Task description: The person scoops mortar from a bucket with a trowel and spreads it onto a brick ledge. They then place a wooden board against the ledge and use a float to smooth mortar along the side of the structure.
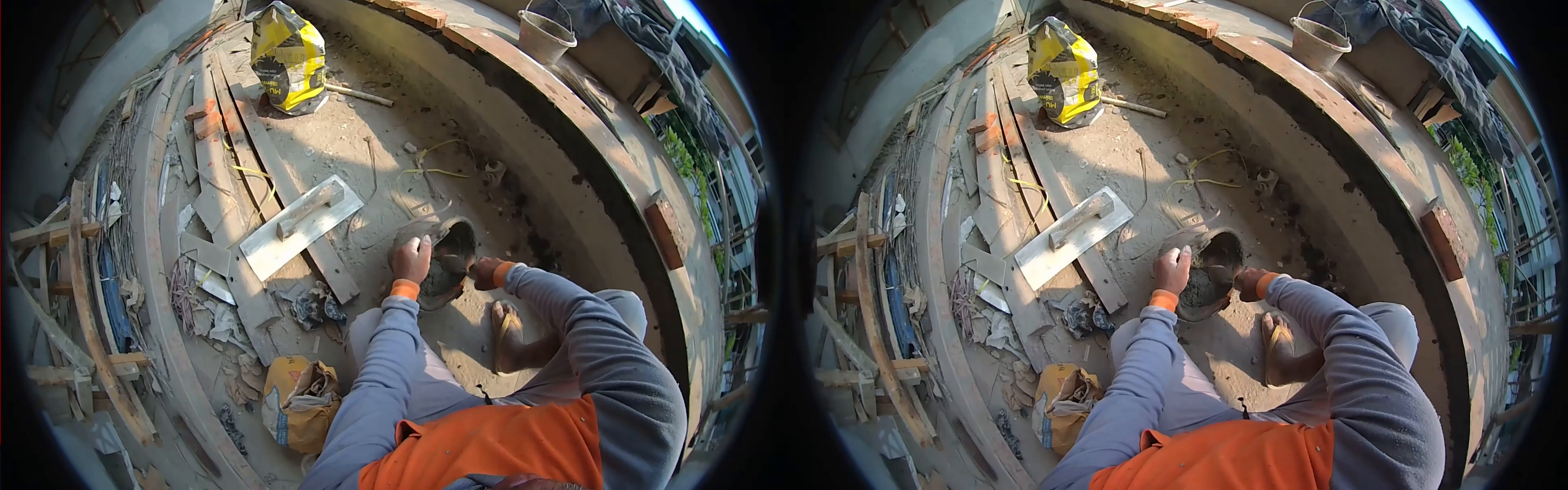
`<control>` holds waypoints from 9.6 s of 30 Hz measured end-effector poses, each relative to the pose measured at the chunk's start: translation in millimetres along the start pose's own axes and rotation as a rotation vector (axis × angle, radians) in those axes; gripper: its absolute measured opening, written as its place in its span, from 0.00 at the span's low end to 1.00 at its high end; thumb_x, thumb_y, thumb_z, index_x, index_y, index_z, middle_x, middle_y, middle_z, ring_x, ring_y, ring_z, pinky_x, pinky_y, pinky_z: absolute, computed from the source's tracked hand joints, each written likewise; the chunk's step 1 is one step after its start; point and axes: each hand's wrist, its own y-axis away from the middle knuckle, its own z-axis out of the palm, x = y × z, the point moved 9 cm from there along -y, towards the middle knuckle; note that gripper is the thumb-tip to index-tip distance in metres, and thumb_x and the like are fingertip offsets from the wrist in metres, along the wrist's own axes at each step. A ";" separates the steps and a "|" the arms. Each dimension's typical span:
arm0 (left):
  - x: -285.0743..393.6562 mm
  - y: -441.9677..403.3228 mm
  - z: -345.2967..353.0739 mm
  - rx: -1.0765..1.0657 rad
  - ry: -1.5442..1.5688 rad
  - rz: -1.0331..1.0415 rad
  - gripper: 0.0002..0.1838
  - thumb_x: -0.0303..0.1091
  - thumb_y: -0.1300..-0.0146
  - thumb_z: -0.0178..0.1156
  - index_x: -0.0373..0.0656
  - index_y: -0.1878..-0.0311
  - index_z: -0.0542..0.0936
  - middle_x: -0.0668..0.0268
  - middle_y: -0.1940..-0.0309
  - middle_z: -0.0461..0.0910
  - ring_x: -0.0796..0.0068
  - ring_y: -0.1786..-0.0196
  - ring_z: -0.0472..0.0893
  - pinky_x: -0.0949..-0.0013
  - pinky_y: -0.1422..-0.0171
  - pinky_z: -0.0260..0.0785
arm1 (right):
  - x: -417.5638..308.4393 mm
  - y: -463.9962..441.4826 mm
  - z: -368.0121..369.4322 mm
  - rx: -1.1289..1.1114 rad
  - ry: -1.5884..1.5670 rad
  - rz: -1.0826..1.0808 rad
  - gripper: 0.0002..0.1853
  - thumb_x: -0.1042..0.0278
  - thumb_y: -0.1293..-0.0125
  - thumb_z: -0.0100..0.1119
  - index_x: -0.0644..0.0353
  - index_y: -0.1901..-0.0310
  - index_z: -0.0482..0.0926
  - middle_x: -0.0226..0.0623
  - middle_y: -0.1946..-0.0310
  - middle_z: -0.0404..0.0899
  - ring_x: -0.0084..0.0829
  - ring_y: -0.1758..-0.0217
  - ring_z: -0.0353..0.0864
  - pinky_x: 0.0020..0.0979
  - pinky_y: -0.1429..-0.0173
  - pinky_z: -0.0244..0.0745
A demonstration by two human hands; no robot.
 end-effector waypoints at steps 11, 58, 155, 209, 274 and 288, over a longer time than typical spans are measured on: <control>-15.2 -6.2 -20.1 0.157 0.025 -0.063 0.23 0.46 0.38 0.51 0.35 0.80 0.72 0.44 0.80 0.72 0.40 0.74 0.72 0.50 0.71 0.62 | -20.5 15.0 6.5 0.235 -0.323 -0.345 0.20 0.61 0.52 0.57 0.60 0.57 0.76 0.52 0.65 0.78 0.51 0.61 0.78 0.43 0.56 0.73; -52.4 -0.8 -34.9 0.411 0.137 -0.288 0.24 0.45 0.37 0.49 0.31 0.77 0.73 0.44 0.80 0.73 0.42 0.75 0.72 0.51 0.70 0.62 | 15.3 12.8 -28.2 -0.019 -0.393 -0.137 0.17 0.63 0.51 0.58 0.61 0.60 0.76 0.37 0.77 0.78 0.30 0.77 0.79 0.30 0.75 0.76; 6.0 12.0 -10.9 0.453 -0.142 -0.332 0.21 0.42 0.35 0.50 0.33 0.78 0.69 0.45 0.82 0.68 0.47 0.78 0.66 0.55 0.71 0.60 | 196.1 -183.4 -401.5 0.967 -1.454 -0.128 0.17 0.69 0.52 0.61 0.67 0.62 0.69 0.45 0.74 0.77 0.39 0.80 0.80 0.37 0.80 0.76; -15.6 12.2 -24.6 0.422 -0.116 -0.290 0.21 0.42 0.35 0.50 0.34 0.78 0.72 0.46 0.81 0.73 0.44 0.76 0.72 0.54 0.72 0.61 | 226.7 -16.9 -264.1 0.897 -1.387 -0.063 0.13 0.67 0.44 0.61 0.61 0.61 0.70 0.33 0.78 0.72 0.23 0.83 0.72 0.26 0.83 0.69; -7.7 6.7 -22.8 0.350 -0.114 -0.322 0.31 0.56 0.44 0.61 0.34 0.83 0.67 0.50 0.86 0.67 0.53 0.81 0.64 0.56 0.72 0.60 | 195.0 128.7 -222.1 1.172 -0.709 -0.081 0.13 0.69 0.48 0.60 0.62 0.65 0.66 0.40 0.81 0.67 0.34 0.80 0.73 0.32 0.74 0.67; 161.6 -12.8 -77.5 0.072 -0.232 -0.427 0.29 0.51 0.57 0.72 0.36 0.83 0.66 0.58 0.88 0.64 0.58 0.82 0.62 0.57 0.73 0.62 | 115.6 298.8 -252.5 0.375 -0.301 -0.090 0.12 0.64 0.50 0.54 0.62 0.67 0.72 0.50 0.78 0.76 0.53 0.71 0.77 0.46 0.65 0.73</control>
